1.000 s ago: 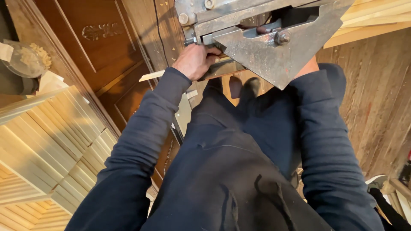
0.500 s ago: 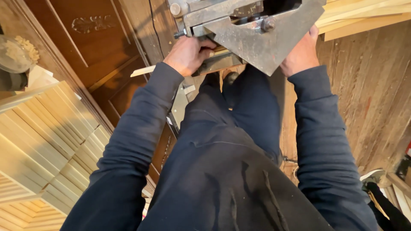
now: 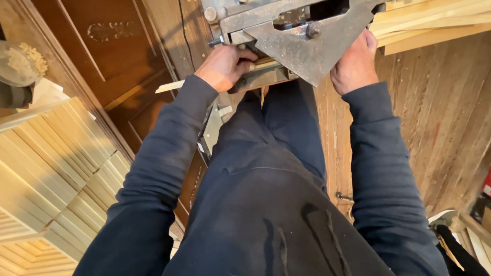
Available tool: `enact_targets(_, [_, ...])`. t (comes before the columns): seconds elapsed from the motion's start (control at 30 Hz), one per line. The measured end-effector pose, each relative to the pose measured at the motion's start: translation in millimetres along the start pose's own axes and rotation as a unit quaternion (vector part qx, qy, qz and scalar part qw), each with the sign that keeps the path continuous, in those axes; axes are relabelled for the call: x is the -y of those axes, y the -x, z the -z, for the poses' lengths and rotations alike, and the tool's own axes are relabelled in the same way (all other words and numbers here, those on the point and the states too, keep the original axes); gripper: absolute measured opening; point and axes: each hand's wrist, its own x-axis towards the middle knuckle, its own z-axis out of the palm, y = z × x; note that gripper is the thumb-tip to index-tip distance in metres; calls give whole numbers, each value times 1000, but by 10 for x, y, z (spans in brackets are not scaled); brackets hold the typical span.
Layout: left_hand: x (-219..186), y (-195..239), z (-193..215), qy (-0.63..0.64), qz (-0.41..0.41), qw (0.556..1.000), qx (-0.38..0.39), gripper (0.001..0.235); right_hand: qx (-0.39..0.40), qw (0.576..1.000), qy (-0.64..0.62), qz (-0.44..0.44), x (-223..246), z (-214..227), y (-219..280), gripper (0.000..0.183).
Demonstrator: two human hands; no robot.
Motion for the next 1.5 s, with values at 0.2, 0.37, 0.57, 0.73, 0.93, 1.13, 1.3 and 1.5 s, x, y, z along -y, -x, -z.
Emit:
enact_targets(0.2, [80, 11, -72, -7, -23, 1000, -16, 25, 1, 1000, 0, -9, 12, -3, 8, 34])
enact_targets(0.37, [60, -7, -70, -6, -7, 1000, -9, 26, 1, 1000, -7, -21, 12, 5, 7, 33])
enact_targets(0.57, [42, -8, -62, 6, -1, 1000, -3, 26, -5, 1000, -9, -23, -12, -9, 3, 34])
enact_targets(0.73, [50, -19, -65, -4, 16, 1000, -3, 26, -2, 1000, -7, -17, -36, -13, 3, 36])
enact_targets(0.93, [84, 6, -82, -13, -16, 1000, -20, 25, 12, 1000, 3, -12, -28, -5, 28, 31])
enact_targets(1.13, [79, 40, -61, -7, -21, 999, -24, 24, 5, 1000, 8, -2, -38, -43, 42, 33])
enact_targets(1.3, [98, 32, -73, -11, -39, 999, -28, 23, 4, 1000, -7, -15, -4, -28, 25, 33])
enact_targets(1.5, [69, 23, -59, -12, -18, 1000, -17, 24, 6, 1000, -14, -19, 6, -6, 16, 30])
